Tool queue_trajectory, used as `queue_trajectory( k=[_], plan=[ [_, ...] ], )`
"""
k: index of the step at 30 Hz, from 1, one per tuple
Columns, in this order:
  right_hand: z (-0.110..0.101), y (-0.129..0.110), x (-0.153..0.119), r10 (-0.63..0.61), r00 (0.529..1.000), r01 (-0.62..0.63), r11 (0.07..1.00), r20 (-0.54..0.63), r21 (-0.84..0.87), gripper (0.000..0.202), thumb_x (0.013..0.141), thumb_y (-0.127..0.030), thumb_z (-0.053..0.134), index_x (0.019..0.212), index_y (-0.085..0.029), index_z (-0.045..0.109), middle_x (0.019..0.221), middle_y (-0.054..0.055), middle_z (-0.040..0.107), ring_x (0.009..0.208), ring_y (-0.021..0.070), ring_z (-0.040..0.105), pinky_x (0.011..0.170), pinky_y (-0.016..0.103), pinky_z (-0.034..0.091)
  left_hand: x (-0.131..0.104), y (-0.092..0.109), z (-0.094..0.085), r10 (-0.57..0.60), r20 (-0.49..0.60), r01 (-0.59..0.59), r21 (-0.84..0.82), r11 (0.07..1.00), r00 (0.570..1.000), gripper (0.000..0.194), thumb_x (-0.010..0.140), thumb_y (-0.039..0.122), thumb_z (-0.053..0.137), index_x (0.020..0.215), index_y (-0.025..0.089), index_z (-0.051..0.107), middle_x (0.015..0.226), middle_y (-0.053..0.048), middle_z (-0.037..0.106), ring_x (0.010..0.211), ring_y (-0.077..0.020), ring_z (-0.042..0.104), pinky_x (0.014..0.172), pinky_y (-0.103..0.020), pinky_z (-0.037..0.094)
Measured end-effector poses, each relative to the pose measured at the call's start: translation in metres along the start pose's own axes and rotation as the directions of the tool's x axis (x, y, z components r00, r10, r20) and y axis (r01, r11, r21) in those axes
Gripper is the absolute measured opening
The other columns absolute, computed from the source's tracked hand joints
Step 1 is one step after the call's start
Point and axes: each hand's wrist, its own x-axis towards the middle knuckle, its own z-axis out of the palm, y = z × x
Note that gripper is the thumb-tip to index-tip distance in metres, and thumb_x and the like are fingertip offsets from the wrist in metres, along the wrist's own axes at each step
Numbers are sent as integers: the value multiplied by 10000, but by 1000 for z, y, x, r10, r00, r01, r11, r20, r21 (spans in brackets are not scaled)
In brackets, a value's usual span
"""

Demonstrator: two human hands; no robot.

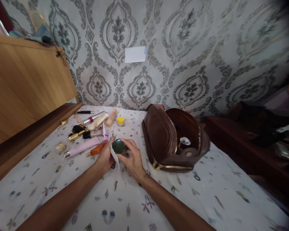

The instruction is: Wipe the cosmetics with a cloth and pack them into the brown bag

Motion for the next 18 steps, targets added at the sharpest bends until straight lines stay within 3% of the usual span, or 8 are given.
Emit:
queue_trajectory(
  k=[6, 13, 18],
  plan=[
    [0, 4, -1, -61, 998, 60, 996, -1, -68, 429, 712, -147, 695, 1132, -233, 676, 1039, 66, 697, 966, 256, 582, 842, 377, 505, -4, 3, 4, 44, -35, -44, -25, 999, 998, 310, 716, 414, 770, 836, 162, 633, 786, -38, 722, 826, -214, 695, 754, -310, 555],
    [1, -2, -5, -160, 984, 172, 972, 84, -163, 590, 693, -65, 618, 1257, -239, 603, 1110, 77, 674, 1022, 263, 581, 927, 419, 475, -9, 5, 9, 183, -110, -175, 77, 981, 977, 435, 595, 464, 848, 820, 182, 605, 677, 27, 666, 785, -199, 689, 740, -292, 542],
    [2, 0, -8, -134, 991, 134, 988, 10, -76, 487, 737, -126, 667, 1207, -236, 606, 1103, 71, 646, 1032, 247, 590, 914, 400, 495, -6, 5, 6, 132, -71, -130, 30, 991, 989, 396, 706, 506, 765, 863, 168, 633, 706, -10, 692, 792, -208, 697, 735, -299, 553]
  ],
)
